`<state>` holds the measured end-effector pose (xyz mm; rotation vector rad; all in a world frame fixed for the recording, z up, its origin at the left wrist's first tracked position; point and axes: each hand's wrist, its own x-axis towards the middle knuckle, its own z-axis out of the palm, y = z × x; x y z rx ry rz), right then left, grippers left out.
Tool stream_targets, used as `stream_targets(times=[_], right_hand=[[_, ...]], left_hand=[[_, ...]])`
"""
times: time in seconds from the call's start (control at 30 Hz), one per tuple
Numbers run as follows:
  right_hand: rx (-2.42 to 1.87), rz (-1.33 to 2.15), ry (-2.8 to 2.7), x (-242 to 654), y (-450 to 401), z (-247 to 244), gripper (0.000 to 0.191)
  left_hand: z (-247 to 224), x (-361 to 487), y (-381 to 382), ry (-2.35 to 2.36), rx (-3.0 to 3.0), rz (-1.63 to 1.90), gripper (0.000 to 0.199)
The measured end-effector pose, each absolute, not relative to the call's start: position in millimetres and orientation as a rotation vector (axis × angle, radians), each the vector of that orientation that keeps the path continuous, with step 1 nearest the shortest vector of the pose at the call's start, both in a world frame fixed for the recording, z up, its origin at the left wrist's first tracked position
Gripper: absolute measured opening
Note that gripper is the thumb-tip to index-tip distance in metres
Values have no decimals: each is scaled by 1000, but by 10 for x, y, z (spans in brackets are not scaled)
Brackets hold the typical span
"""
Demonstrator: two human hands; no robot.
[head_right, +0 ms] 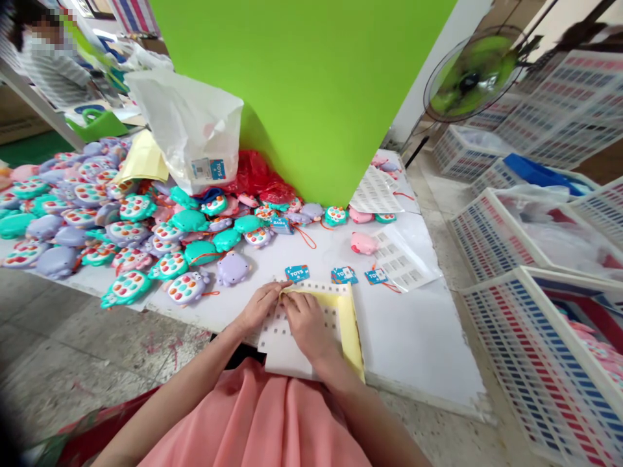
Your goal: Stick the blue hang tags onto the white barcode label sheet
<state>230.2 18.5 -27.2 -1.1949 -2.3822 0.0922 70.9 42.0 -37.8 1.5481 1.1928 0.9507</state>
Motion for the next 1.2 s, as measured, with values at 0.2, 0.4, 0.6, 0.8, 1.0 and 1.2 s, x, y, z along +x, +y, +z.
stream_targets(times=[0.2,0.4,0.6,0.8,1.0,1.2], right_hand=[[-1157,-61,-2387,2304,208,-357,29],[-1066,-167,-2350,2321,206,-368,29],[-1034,-97,-2298,2299,194,-375,23],[-1144,45,-2244,2280,207,-364,22],[-1160,-70,-2277,2294,224,-383,22],[-1121,-231,-2270,2309,239,-354,22]], left_hand=[[-379,728,512,1195,1331,849,48],[-428,713,572,1186,1304,930,48],[-392,714,576,1197,1326,914,49],[-386,711,574,1212,1356,906,48],[-376,742,591,1224,1318,907,52],[-389,757,619,1195,1187,937,50]])
